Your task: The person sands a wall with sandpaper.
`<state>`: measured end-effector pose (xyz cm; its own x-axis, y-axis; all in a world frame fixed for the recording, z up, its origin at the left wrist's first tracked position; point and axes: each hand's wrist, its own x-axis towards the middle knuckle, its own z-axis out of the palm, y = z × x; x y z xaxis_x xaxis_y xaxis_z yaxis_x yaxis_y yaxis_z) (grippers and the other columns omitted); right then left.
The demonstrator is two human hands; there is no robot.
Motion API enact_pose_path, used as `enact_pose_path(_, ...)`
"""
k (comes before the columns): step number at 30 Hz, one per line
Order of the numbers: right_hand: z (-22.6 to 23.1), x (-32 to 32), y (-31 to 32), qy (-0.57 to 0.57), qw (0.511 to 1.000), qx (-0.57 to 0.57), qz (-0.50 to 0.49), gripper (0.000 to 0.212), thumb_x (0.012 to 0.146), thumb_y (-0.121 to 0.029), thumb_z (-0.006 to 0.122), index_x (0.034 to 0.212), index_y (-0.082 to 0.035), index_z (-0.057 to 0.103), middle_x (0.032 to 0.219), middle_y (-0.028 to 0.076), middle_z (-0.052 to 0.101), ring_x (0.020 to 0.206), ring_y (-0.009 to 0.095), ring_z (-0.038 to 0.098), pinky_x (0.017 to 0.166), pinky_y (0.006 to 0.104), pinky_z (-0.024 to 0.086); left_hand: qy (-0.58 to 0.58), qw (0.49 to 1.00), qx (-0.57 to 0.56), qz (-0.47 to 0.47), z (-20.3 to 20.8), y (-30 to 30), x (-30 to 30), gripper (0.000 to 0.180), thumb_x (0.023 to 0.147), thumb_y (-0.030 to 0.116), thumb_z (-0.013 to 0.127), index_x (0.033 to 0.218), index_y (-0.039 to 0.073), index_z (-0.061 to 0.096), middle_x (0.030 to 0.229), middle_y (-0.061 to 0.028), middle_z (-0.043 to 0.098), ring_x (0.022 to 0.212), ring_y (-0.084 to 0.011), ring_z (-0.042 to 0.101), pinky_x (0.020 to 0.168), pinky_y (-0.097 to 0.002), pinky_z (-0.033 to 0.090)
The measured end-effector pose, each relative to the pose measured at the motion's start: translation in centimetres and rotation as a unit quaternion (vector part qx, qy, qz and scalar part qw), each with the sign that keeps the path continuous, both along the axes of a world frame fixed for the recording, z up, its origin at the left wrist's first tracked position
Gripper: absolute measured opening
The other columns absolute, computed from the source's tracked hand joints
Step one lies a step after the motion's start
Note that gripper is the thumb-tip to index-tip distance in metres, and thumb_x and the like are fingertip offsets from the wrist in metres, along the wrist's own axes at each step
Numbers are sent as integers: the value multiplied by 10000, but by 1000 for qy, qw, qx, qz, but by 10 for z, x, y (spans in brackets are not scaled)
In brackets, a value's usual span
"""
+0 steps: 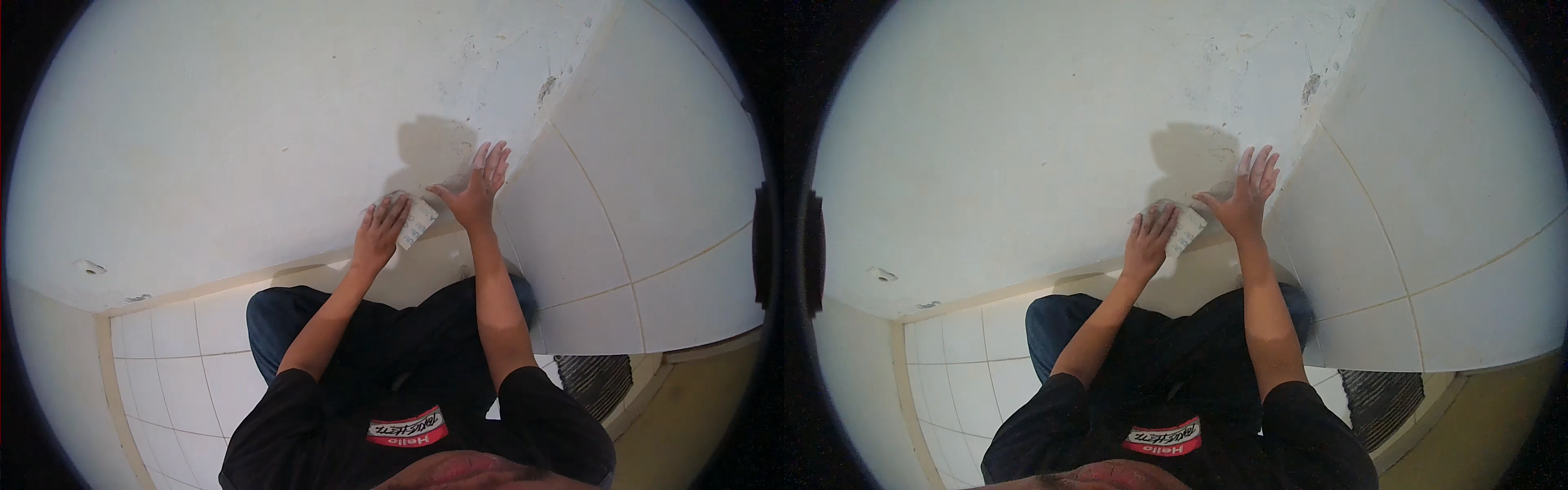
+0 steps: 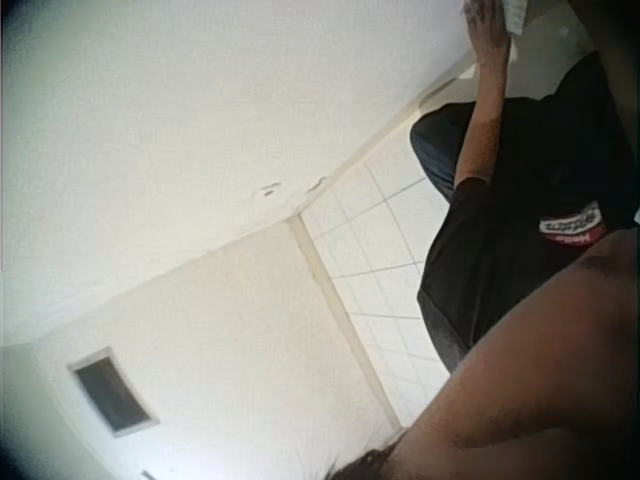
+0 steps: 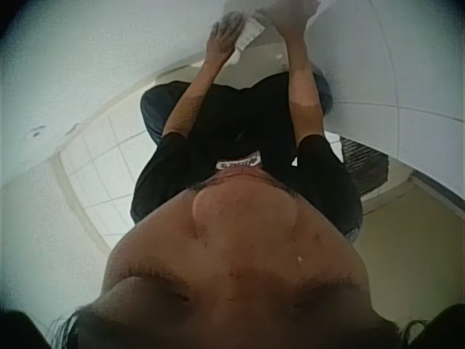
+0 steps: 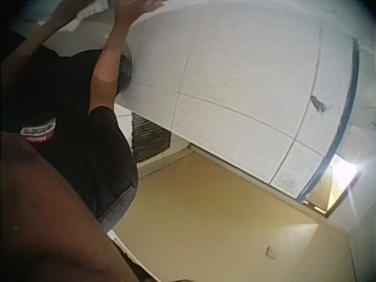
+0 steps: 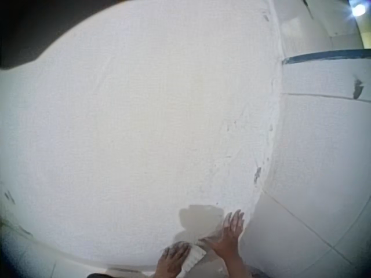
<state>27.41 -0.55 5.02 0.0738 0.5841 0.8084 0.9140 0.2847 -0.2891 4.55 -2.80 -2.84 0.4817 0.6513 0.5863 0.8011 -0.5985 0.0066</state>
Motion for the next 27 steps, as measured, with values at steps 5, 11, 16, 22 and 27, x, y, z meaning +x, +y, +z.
enact_pose_path(5, 1, -1, 0, 9, 1000, -7, -6, 1326, 653, -733, 765, 1603, -52, 138, 1656, 276, 17, 1521, 490, -19, 1177, 661, 62, -15, 996, 51, 70, 29, 4, -9, 621, 872, 67, 513, 1483, 174, 499, 1555, -16, 452, 1395, -316, 435, 1136, -527, 332)
enact_pose_path(11, -1, 1, 0, 0, 1000, 0, -9, 1325, 654, -716, 779, 1603, -53, 134, 1656, 276, 22, 1521, 492, -18, 1176, 662, 75, -88, 987, 96, 98, 48, 7, -16, 602, 886, 122, 535, 1486, 131, 487, 1564, -104, 428, 1399, -439, 390, 1136, -628, 271)
enact_pose_path(16, 2, -2, 1, 4, 1000, -1, -1, 1325, 657, -704, 786, 1606, -57, 125, 1657, 275, 12, 1520, 494, -18, 1178, 661, 71, -45, 993, 61, 90, 24, 5, -7, 619, 873, 67, 519, 1484, 169, 498, 1575, -38, 426, 1395, -375, 420, 1128, -600, 314)
enact_pose_path(22, 3, -2, -2, -20, 1000, -10, -17, 1346, 669, -690, 799, 1599, -21, 92, 1642, 309, 23, 1519, 493, -4, 1193, 606, 77, 3, 998, 39, 47, 5, 0, 1, 622, 883, 62, 522, 1489, 195, 491, 1563, 12, 440, 1362, -299, 468, 1122, -538, 359)
enact_pose_path(27, -1, 1, 2, -5, 1000, 13, 5, 1315, 667, -686, 794, 1607, -57, 124, 1656, 278, 5, 1521, 489, -35, 1179, 658, 56, -9, 999, 30, 45, 4, 0, 1, 621, 884, 64, 514, 1491, 196, 490, 1560, 8, 445, 1358, -296, 477, 1124, -535, 353)
